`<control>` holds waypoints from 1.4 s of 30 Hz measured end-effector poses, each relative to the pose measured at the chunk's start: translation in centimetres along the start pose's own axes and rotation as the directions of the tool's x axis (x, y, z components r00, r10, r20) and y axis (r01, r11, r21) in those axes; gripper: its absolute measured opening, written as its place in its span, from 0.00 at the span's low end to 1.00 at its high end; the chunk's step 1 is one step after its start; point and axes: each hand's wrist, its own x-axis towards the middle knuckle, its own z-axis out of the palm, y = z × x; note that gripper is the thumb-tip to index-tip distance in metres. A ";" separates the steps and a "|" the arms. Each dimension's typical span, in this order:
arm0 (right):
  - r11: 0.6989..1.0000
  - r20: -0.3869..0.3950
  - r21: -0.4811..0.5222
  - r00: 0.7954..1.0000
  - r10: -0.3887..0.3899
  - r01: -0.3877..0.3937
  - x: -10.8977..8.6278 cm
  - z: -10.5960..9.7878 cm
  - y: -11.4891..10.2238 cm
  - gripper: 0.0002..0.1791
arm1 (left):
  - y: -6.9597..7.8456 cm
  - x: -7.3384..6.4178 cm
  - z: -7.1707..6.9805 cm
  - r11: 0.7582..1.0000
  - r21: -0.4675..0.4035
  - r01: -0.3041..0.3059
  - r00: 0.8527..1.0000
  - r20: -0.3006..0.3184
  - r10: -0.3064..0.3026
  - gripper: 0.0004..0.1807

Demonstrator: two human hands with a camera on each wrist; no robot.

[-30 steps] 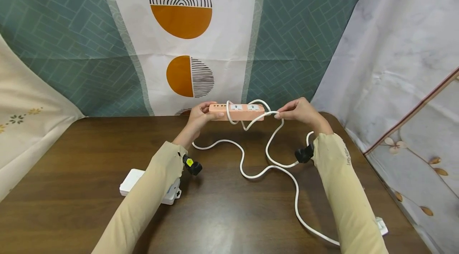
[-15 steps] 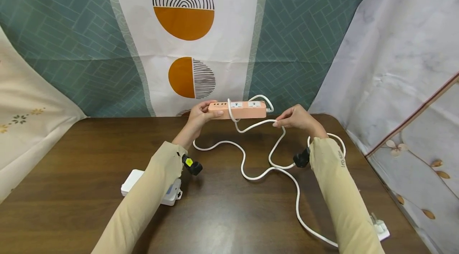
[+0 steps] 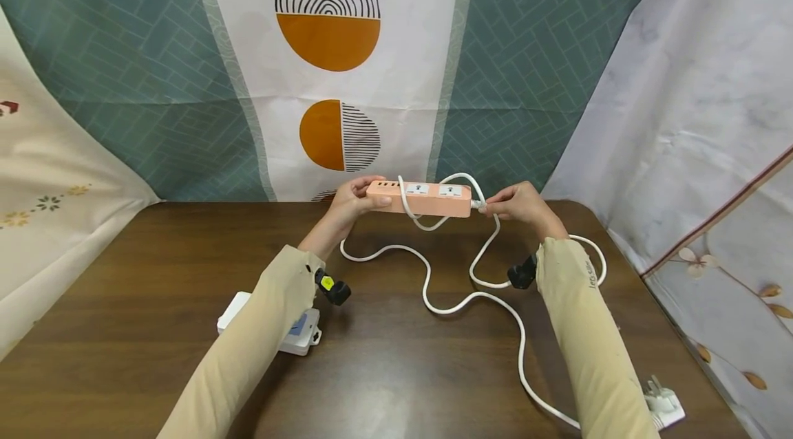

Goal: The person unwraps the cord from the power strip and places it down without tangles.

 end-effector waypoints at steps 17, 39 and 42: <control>0.959 -0.131 0.275 0.991 -0.039 0.074 0.3 -1.2 1.5 0.06 | -0.4 -0.7 -0.1 0.995 0.099 -0.009 0.984 0.178 -0.009 0.27; 0.848 -0.280 0.495 0.959 -0.052 0.190 -3.3 -5.2 -3.1 0.05 | -0.9 -0.4 -0.2 0.980 0.192 0.043 0.996 0.068 -0.057 0.29; 0.829 -0.288 0.516 0.955 -0.068 0.214 -3.7 -5.6 -3.0 0.06 | -1.0 -0.4 -0.2 0.980 0.193 0.052 0.997 0.046 -0.062 0.29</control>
